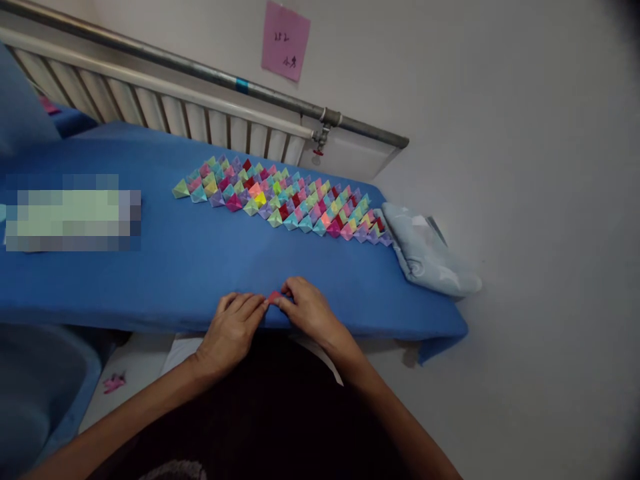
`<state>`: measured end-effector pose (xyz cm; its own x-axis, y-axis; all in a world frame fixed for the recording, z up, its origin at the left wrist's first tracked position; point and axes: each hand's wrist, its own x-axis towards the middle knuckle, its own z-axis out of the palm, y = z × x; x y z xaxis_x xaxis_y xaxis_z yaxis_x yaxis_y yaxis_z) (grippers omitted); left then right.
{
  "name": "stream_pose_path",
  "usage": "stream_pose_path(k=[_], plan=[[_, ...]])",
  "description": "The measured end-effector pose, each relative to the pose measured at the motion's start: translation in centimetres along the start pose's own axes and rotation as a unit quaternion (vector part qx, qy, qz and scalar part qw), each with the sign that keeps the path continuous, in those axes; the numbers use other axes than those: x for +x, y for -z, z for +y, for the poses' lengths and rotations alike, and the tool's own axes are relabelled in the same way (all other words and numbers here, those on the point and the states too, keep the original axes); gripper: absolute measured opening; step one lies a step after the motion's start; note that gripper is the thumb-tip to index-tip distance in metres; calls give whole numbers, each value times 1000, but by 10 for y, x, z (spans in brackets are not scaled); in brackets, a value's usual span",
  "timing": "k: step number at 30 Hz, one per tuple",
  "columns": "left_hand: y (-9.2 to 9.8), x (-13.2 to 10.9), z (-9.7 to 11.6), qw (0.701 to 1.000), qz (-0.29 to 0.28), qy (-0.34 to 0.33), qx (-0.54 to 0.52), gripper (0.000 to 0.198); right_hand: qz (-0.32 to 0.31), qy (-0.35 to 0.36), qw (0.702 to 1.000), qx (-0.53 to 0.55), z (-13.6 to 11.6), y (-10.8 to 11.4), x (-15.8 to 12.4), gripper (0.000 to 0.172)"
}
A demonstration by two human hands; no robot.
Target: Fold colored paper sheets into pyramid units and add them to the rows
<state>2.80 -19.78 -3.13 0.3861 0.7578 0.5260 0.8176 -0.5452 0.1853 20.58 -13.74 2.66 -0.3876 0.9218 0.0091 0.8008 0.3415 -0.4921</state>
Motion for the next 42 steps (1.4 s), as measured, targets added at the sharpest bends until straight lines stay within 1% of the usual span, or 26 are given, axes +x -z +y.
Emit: stream_pose_path(k=[4,6,8,10,12,15,17,20,23,26,28,30,31,32,35,37,39,42], plan=[[-1,-1,3,1000,13,13,6,40,4,14,1000,-19,-2,-1,-4,13],[-1,0,3,1000,28,11,4,39,19,18,999,-40,-4,-3,-6,10],[0,2,1,999,38,8,-9,36,37,7,998,-45,-5,-6,-8,7],[2,6,-4,999,37,9,-34,34,41,-1,999,-22,-4,-8,-9,4],[4,11,-10,997,23,19,-67,31,46,-10,999,18,-4,-12,-8,5],[6,22,-22,991,-17,45,-125,28,55,-29,995,80,-3,-16,-6,9],[8,31,-32,981,-22,78,-175,29,65,-40,990,117,-3,-17,-3,8],[13,50,-52,957,-6,171,-234,29,114,-34,981,155,-2,-13,9,8],[16,80,-72,927,-38,255,-274,31,168,15,976,138,2,-5,31,9],[13,115,-88,893,-70,306,-322,33,205,66,971,103,10,4,59,11],[8,137,-95,869,-83,319,-368,34,224,90,966,92,16,9,77,11],[1,156,-101,855,-95,308,-406,33,233,109,963,86,21,11,94,12],[-3,164,-105,856,-102,292,-415,32,233,117,962,84,24,12,102,13],[-7,171,-108,860,-109,273,-417,29,231,123,961,85,27,12,110,13],[-19,185,-119,895,-128,210,-373,20,213,137,962,102,36,10,131,13],[-27,189,-126,911,-138,189,-339,16,190,145,963,123,42,6,142,11],[-33,187,-131,916,-147,187,-323,14,168,153,963,143,50,0,150,11],[-39,182,-137,919,-147,167,-325,16,172,149,958,177,61,-6,153,17]])
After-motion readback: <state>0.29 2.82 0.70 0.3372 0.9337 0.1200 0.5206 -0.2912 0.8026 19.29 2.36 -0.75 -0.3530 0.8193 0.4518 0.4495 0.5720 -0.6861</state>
